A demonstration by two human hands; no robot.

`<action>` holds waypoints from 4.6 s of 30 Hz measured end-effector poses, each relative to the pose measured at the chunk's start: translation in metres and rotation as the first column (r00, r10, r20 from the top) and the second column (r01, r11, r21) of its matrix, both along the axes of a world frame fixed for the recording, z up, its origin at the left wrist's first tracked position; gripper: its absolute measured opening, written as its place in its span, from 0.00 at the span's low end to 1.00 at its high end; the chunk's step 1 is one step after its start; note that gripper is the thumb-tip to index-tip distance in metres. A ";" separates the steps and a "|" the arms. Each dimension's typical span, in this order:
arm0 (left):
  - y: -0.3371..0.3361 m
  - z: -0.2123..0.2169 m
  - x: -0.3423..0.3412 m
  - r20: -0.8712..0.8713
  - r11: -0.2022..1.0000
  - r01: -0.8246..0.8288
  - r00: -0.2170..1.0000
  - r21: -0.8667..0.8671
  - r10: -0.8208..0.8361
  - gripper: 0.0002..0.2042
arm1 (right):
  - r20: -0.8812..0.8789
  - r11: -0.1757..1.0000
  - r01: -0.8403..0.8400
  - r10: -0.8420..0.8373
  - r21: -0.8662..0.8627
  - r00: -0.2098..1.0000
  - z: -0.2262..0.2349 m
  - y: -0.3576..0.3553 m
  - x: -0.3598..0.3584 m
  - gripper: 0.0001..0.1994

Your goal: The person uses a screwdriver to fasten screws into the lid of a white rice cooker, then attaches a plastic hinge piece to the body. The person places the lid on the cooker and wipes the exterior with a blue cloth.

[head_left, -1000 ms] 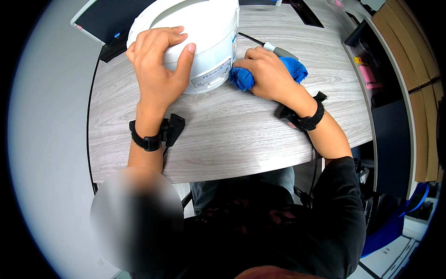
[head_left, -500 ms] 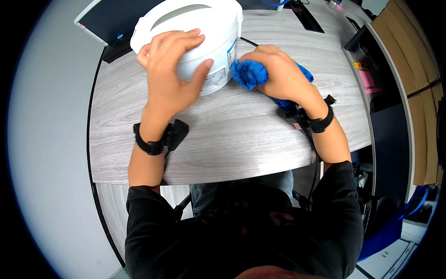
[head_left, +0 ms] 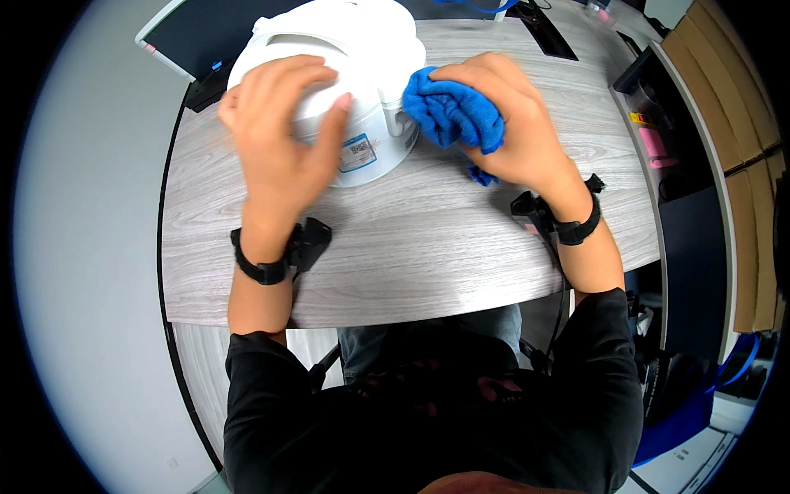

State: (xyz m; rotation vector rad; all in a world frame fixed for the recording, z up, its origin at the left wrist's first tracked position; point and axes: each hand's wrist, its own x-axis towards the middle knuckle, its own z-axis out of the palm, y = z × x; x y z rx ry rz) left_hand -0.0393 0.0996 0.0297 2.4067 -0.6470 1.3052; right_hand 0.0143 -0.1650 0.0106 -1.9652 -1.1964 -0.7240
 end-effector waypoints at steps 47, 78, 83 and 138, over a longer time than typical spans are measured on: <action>-0.021 0.008 -0.013 -0.106 0.994 -0.030 0.994 -0.104 0.019 0.40 | 0.223 0.996 0.089 -0.081 -0.026 0.971 0.072 0.019 0.010 0.26; -0.009 0.004 0.001 -0.102 0.999 0.050 0.994 0.012 -0.049 0.45 | 0.358 0.879 0.216 -0.057 -0.424 0.932 0.090 0.054 0.050 0.22; -0.009 0.003 0.002 -0.087 0.998 0.066 0.994 0.013 -0.064 0.45 | 0.299 0.849 0.289 -0.164 -0.442 0.940 0.084 0.067 0.091 0.27; -0.012 -0.006 0.001 -0.094 0.989 0.098 0.990 -0.111 -0.109 0.61 | 0.333 0.928 0.135 -0.013 -0.348 0.943 0.103 0.076 0.069 0.19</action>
